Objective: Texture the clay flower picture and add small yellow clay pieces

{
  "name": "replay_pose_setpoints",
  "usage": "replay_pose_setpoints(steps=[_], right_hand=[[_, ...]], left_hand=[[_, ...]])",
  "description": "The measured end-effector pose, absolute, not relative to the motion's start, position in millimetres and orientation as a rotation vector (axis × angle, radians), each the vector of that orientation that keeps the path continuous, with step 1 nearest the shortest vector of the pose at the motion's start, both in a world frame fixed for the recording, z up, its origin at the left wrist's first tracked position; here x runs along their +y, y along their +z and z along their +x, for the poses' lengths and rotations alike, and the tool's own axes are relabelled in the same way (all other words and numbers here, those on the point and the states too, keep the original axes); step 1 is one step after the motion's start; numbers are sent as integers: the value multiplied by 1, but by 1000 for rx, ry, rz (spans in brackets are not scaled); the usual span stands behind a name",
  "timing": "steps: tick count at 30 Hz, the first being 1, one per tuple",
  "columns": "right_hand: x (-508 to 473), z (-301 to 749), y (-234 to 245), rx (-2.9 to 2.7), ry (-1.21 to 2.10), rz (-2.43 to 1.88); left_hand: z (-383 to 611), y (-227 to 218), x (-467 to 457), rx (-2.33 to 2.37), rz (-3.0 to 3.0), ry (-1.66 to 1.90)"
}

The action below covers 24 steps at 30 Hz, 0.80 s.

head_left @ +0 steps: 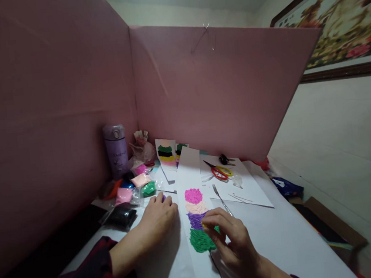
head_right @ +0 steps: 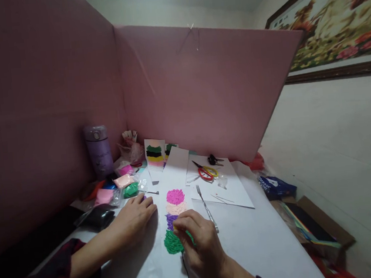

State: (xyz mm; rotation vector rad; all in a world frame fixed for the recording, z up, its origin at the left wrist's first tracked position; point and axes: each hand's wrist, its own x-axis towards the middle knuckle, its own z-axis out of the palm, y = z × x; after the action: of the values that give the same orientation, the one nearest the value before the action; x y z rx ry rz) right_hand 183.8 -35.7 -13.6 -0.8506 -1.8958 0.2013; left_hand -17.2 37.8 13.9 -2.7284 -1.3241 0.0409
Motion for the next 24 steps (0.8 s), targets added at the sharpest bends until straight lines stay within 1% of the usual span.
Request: replay_pose_setpoints(steps=[10,19,24], right_hand=[[-35,185,-15,-1903,187,-862],[-36,185,-14,-1904,216,-828],[-35,183,-13,-1892,196,-813]], left_hand=[[-30,-4,59,-1453,-2362,-120],[-28,18,39,-1515,-2365,-99],[-60,35,18,-1724,-2259,-19]])
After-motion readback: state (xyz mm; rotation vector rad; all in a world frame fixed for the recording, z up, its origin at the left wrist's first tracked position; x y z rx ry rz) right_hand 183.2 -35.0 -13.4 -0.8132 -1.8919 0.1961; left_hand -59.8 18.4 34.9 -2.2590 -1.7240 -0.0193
